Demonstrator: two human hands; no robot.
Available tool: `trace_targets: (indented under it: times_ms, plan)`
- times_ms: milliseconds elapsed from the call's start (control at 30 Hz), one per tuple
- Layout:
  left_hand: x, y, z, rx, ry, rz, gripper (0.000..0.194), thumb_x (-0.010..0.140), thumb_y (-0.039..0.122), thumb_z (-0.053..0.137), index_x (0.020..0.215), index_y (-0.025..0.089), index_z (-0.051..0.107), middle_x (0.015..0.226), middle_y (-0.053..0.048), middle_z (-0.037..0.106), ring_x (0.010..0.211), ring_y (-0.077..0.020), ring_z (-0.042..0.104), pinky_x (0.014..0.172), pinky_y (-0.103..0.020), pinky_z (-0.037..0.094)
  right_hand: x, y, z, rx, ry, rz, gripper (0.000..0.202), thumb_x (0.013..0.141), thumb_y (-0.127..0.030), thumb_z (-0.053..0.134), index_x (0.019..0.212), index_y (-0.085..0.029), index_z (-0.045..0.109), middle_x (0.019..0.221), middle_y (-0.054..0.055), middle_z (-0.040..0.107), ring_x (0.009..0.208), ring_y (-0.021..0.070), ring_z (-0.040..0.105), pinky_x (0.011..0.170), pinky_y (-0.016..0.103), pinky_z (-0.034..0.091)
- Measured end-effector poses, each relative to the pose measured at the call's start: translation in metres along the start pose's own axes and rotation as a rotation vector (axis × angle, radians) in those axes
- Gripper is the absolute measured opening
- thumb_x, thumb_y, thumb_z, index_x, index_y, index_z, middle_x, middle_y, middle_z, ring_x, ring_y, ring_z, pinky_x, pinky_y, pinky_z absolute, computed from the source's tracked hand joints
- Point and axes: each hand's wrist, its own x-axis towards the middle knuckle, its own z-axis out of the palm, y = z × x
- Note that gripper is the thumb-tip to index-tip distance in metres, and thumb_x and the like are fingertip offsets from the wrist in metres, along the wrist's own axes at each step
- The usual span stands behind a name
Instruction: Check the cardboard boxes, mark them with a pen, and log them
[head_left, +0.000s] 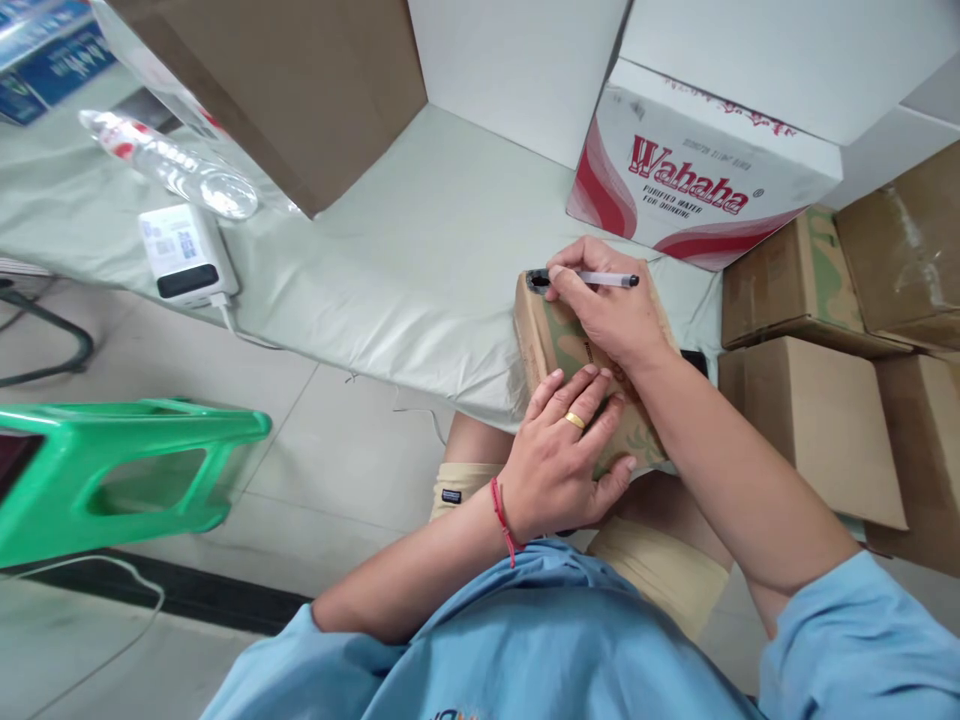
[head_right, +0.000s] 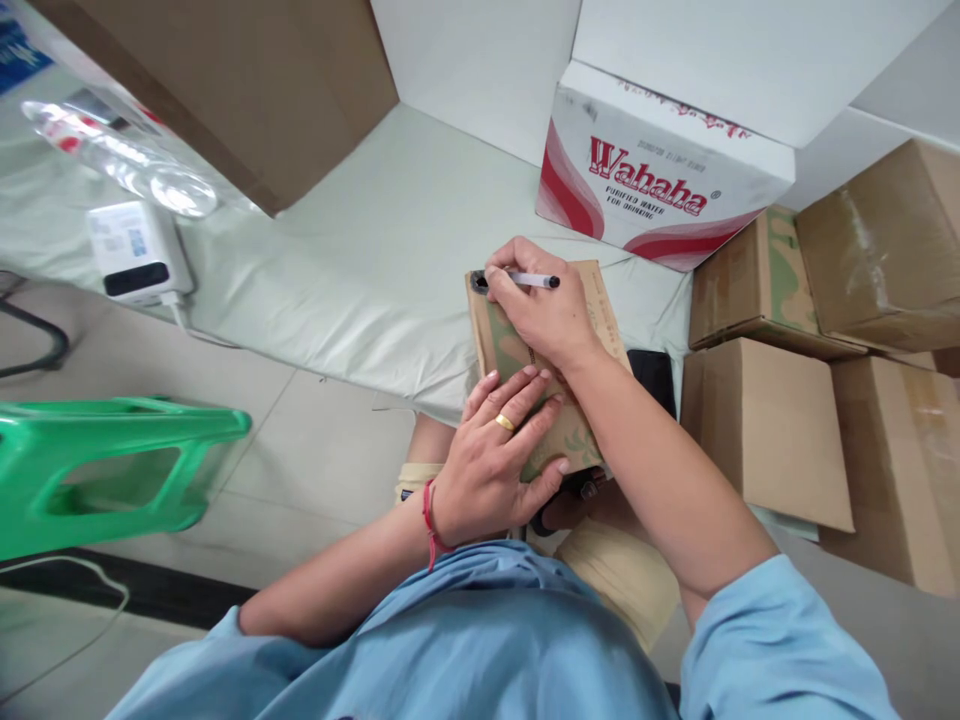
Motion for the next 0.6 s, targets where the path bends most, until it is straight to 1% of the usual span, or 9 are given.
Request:
trace_targets:
  times_ms: [133, 200, 267, 333, 400, 433, 500, 567, 600]
  plan:
    - [0.000, -0.001, 0.001, -0.002, 0.007, 0.002, 0.053, 0.106, 0.050, 0.061, 0.143, 0.012, 0.070, 0.156, -0.021, 0.069, 0.154, -0.0357, 0.059, 0.134, -0.054, 0.035, 0.002, 0.001, 0.000, -0.034, 0.077, 0.030, 0.013, 0.095, -0.016, 0.064, 0.083, -0.020, 0.069, 0.069, -0.006, 0.071, 0.064, 0.0116, 0.060, 0.066, 0.025, 0.044]
    - [-0.001, -0.002, 0.002, 0.007, 0.022, 0.017, 0.061, 0.105, 0.059, 0.063, 0.141, 0.011, 0.071, 0.155, -0.022, 0.069, 0.153, -0.0365, 0.060, 0.135, -0.053, 0.034, 0.002, 0.003, 0.000, -0.029, 0.124, 0.026, 0.016, 0.093, -0.012, 0.063, 0.080, -0.020, 0.067, 0.064, -0.007, 0.068, 0.061, 0.0114, 0.059, 0.065, 0.025, 0.043]
    - [-0.002, -0.003, 0.002, 0.014, 0.020, 0.031, 0.073, 0.101, 0.071, 0.065, 0.142, 0.010, 0.071, 0.156, -0.023, 0.068, 0.152, -0.0377, 0.060, 0.135, -0.053, 0.033, 0.003, 0.006, 0.000, -0.013, 0.162, 0.015, 0.018, 0.091, -0.010, 0.063, 0.077, -0.021, 0.065, 0.061, -0.008, 0.066, 0.058, 0.0109, 0.056, 0.062, 0.025, 0.041]
    - [-0.003, -0.003, 0.001, 0.024, -0.015, 0.035, 0.079, 0.099, 0.074, 0.067, 0.145, 0.010, 0.070, 0.158, -0.023, 0.066, 0.154, -0.0380, 0.058, 0.136, -0.053, 0.032, 0.003, 0.007, -0.001, 0.029, 0.188, 0.006, 0.017, 0.091, -0.011, 0.063, 0.077, -0.021, 0.064, 0.060, -0.008, 0.065, 0.058, 0.0105, 0.054, 0.061, 0.024, 0.040]
    - [-0.002, -0.004, -0.004, 0.034, -0.078, 0.032, 0.078, 0.098, 0.069, 0.072, 0.149, 0.010, 0.067, 0.162, -0.022, 0.063, 0.158, -0.0373, 0.053, 0.138, -0.053, 0.030, 0.002, 0.003, -0.006, 0.103, 0.235, 0.000, 0.010, 0.094, -0.019, 0.066, 0.084, -0.021, 0.066, 0.066, -0.006, 0.069, 0.057, 0.0098, 0.053, 0.059, 0.024, 0.038]
    - [-0.002, -0.005, -0.008, 0.036, -0.120, 0.037, 0.077, 0.097, 0.064, 0.074, 0.152, 0.010, 0.065, 0.164, -0.020, 0.062, 0.161, -0.0365, 0.050, 0.139, -0.052, 0.028, 0.002, -0.001, -0.011, 0.148, 0.281, -0.002, 0.008, 0.096, -0.025, 0.067, 0.089, -0.021, 0.068, 0.071, -0.005, 0.072, 0.055, 0.0093, 0.051, 0.056, 0.024, 0.036]
    - [-0.001, -0.007, -0.020, 0.024, -0.219, 0.067, 0.076, 0.098, 0.057, 0.077, 0.156, 0.011, 0.062, 0.168, -0.017, 0.058, 0.164, -0.0340, 0.047, 0.141, -0.049, 0.023, -0.002, -0.010, -0.027, 0.229, 0.398, -0.026, 0.017, 0.100, -0.038, 0.065, 0.100, -0.021, 0.068, 0.081, 0.000, 0.078, 0.049, 0.0087, 0.045, 0.049, 0.026, 0.028]
    - [-0.001, -0.011, -0.036, 0.001, -0.319, 0.093, 0.072, 0.101, 0.052, 0.076, 0.159, 0.014, 0.059, 0.171, -0.013, 0.056, 0.164, -0.0324, 0.046, 0.143, -0.051, 0.013, -0.011, -0.015, -0.052, 0.250, 0.506, -0.095, 0.024, 0.103, -0.045, 0.061, 0.104, -0.021, 0.067, 0.082, 0.004, 0.080, 0.045, 0.0097, 0.043, 0.046, 0.029, 0.021]
    - [-0.003, -0.014, -0.044, -0.008, -0.359, 0.092, 0.068, 0.103, 0.050, 0.075, 0.160, 0.016, 0.059, 0.171, -0.011, 0.056, 0.164, -0.0325, 0.047, 0.144, -0.054, 0.006, -0.018, -0.014, -0.067, 0.216, 0.561, -0.131, 0.025, 0.103, -0.046, 0.060, 0.103, -0.022, 0.066, 0.079, 0.004, 0.078, 0.045, 0.0107, 0.044, 0.046, 0.030, 0.020]
